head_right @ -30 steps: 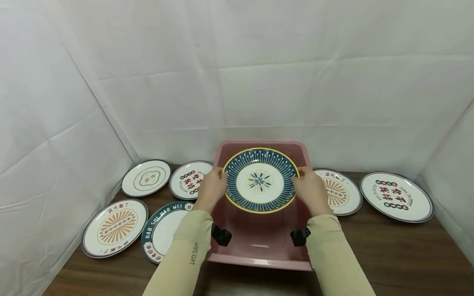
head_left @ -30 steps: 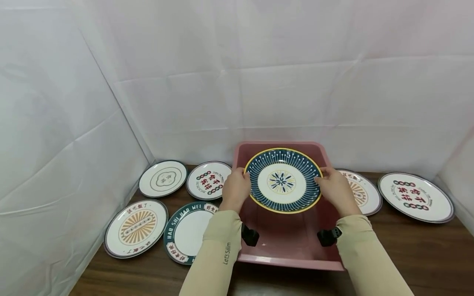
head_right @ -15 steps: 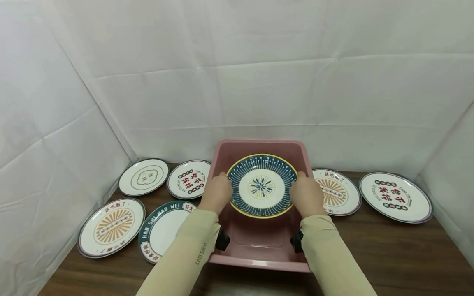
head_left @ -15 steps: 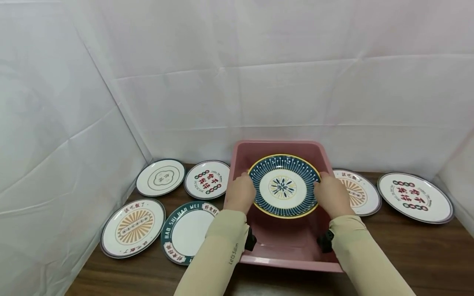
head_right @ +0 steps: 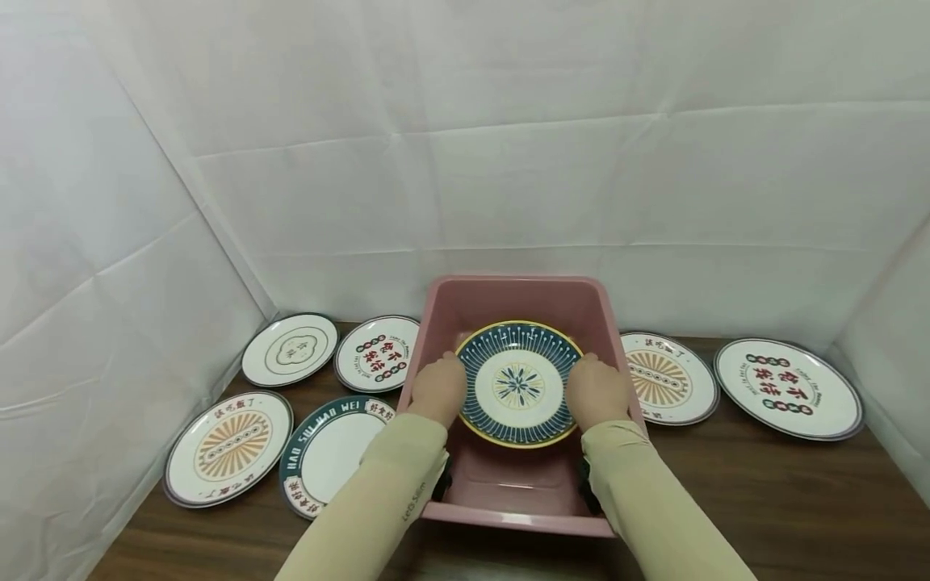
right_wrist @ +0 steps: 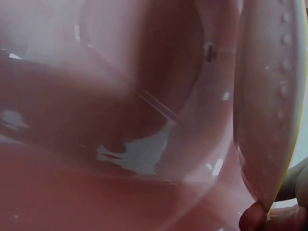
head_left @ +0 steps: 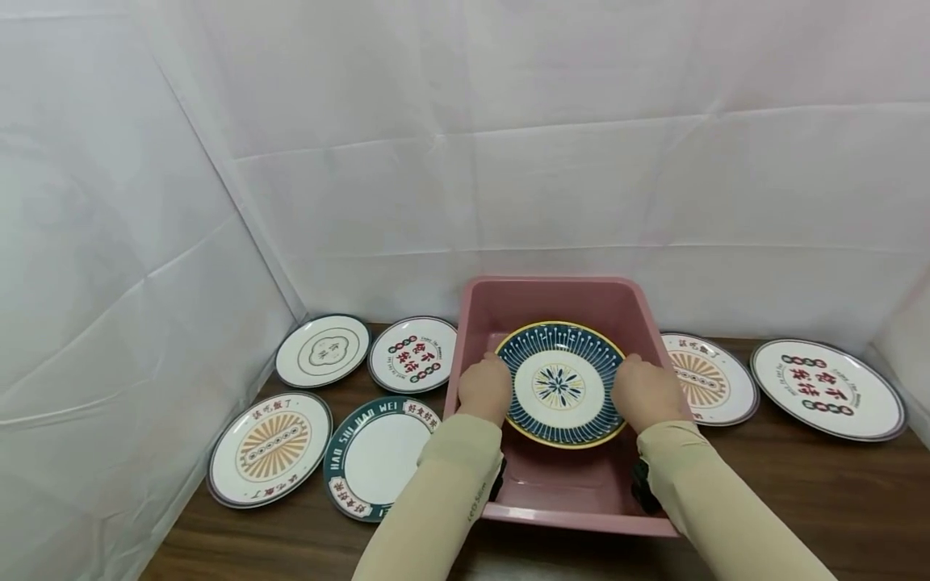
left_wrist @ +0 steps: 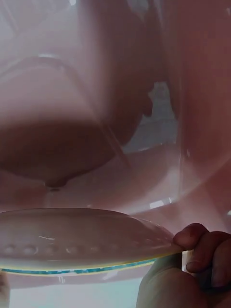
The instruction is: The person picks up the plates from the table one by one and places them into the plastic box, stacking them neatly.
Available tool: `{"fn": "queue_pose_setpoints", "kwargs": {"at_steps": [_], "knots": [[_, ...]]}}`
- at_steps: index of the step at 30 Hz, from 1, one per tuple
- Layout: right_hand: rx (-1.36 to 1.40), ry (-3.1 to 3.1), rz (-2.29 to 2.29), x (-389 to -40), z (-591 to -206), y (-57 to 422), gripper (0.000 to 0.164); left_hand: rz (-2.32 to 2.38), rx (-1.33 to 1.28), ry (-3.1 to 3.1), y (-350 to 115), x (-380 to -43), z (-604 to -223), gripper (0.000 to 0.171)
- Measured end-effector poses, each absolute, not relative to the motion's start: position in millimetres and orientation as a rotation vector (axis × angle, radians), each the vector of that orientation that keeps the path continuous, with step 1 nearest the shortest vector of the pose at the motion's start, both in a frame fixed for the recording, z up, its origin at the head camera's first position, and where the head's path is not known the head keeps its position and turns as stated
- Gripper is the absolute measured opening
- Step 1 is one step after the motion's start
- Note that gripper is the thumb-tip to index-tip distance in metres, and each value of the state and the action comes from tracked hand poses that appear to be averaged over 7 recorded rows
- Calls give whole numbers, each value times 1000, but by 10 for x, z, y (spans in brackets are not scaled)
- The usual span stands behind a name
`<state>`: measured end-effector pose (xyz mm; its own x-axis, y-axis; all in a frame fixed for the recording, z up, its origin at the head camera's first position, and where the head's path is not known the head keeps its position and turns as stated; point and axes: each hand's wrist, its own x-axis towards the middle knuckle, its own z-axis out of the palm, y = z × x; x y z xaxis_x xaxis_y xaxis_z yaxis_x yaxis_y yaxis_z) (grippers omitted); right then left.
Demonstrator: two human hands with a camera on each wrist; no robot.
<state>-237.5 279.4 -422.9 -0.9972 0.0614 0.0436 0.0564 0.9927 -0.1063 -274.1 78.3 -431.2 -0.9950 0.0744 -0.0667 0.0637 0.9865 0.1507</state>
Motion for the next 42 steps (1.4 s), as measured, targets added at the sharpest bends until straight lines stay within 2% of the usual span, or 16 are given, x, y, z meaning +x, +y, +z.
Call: {"fn": "queue_pose_setpoints", "kwargs": {"at_steps": [10, 30, 42], "knots": [[-232, -3194, 208, -2364, -4315, 2718, 23, 173, 130, 3033, 822, -2728, -4424, 38], [-198, -3226, 167, -2409, -4381, 2740, 32, -93, 239, 2996, 888, -2729, -4506, 41], [-147, -3244, 185, -2424, -4363, 2728, 26, -118, 258, 2960, 884, -2725, -4474, 46]]}}
